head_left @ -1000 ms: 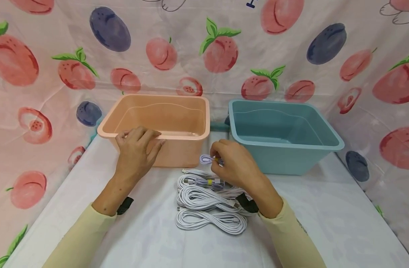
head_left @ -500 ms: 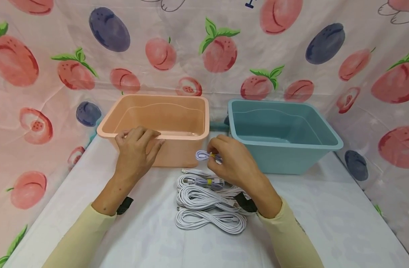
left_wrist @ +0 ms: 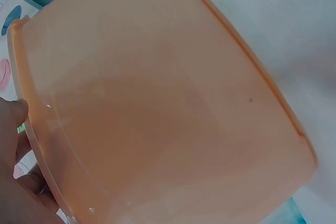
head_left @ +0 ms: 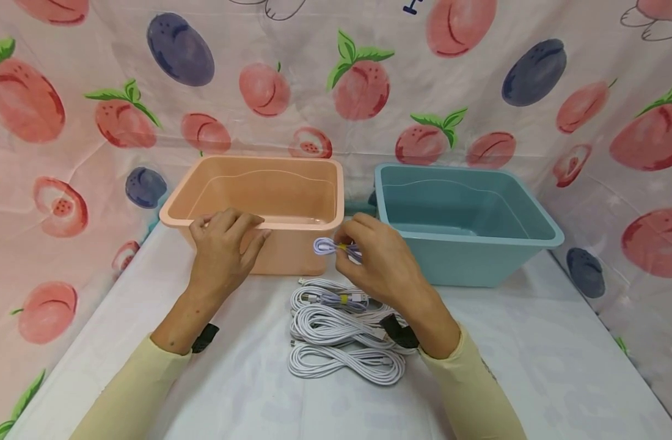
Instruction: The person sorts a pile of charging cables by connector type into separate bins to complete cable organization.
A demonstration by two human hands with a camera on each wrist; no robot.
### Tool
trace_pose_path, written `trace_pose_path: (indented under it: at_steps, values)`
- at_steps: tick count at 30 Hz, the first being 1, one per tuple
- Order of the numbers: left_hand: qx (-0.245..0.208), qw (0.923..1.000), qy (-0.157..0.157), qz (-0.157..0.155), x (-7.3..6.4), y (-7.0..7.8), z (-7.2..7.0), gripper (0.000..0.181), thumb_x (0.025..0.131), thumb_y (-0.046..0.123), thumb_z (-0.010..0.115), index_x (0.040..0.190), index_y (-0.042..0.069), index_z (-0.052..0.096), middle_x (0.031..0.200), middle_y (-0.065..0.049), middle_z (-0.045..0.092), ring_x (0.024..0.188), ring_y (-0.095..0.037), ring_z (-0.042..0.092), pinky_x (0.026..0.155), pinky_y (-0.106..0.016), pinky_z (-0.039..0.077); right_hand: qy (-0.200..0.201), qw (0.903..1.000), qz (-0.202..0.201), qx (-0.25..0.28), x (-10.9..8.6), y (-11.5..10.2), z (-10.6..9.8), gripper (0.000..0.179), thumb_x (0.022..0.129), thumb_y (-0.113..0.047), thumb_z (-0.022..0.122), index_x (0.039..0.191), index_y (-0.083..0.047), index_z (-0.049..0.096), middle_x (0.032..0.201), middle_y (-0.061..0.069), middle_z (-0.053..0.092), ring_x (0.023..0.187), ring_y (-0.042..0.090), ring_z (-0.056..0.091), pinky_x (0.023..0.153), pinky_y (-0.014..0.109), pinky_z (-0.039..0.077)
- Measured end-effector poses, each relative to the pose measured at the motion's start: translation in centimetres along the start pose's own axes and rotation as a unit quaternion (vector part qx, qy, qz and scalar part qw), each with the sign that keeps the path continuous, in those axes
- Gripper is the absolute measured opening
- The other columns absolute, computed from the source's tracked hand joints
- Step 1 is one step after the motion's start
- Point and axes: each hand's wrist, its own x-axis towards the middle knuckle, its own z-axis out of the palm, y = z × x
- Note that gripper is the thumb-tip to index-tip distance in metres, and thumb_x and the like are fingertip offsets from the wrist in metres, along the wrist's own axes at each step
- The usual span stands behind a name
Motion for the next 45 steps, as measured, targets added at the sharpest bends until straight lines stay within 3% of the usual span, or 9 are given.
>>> trace_pose_path:
  at_steps: [9, 21, 35, 45]
  values:
    - [-0.001, 1.0, -0.001, -0.001, -0.1, 0.0, 0.1, 0.023, 0.097, 0.027, 0.079, 0.109, 0.008, 0.073, 0.099, -0.01, 0.066, 0.098, -0.034, 0.063, 0.101, -0.065, 0.03, 0.059, 0.9979, -0.019, 0.019, 0.7, -0.1, 0.4, 0.01, 0.088, -0.001, 0.077, 0.096, -0.007, 0.074, 0.095, 0.004, 0.068, 0.09, 0.018, 0.068, 0.081, 0.033, 0.06]
    - [-0.003, 1.0, 0.001, 0.0, -0.1, 0.1, 0.0, 0.023, 0.096, 0.026, 0.08, 0.109, 0.008, 0.073, 0.099, -0.011, 0.066, 0.098, -0.034, 0.063, 0.1, -0.066, 0.031, 0.139, 0.9885, -0.041, 0.045, 1.6, 0.6, 2.0, 0.008, 0.09, 0.003, 0.075, 0.095, -0.003, 0.071, 0.093, 0.008, 0.067, 0.085, 0.02, 0.063, 0.075, 0.033, 0.056]
    - [-0.006, 1.0, -0.003, -0.002, 0.0, 0.0, 0.0, 0.022, 0.097, 0.027, 0.079, 0.109, 0.009, 0.073, 0.099, -0.01, 0.066, 0.098, -0.033, 0.063, 0.101, -0.065, 0.03, 0.118, 0.9923, -0.033, 0.02, 2.6, 1.3, 3.9, 0.008, 0.09, -0.001, 0.077, 0.095, -0.004, 0.071, 0.095, 0.008, 0.067, 0.085, 0.02, 0.063, 0.076, 0.033, 0.056]
    - [-0.005, 1.0, -0.002, -0.002, 0.0, 0.0, 0.0, 0.022, 0.098, 0.027, 0.078, 0.109, 0.009, 0.074, 0.099, -0.01, 0.065, 0.097, -0.033, 0.063, 0.1, -0.065, 0.03, 0.145, 0.9887, -0.031, 0.022, 3.8, 1.1, 4.8, 0.005, 0.09, -0.001, 0.076, 0.092, -0.003, 0.071, 0.093, 0.008, 0.067, 0.083, 0.021, 0.064, 0.074, 0.034, 0.056]
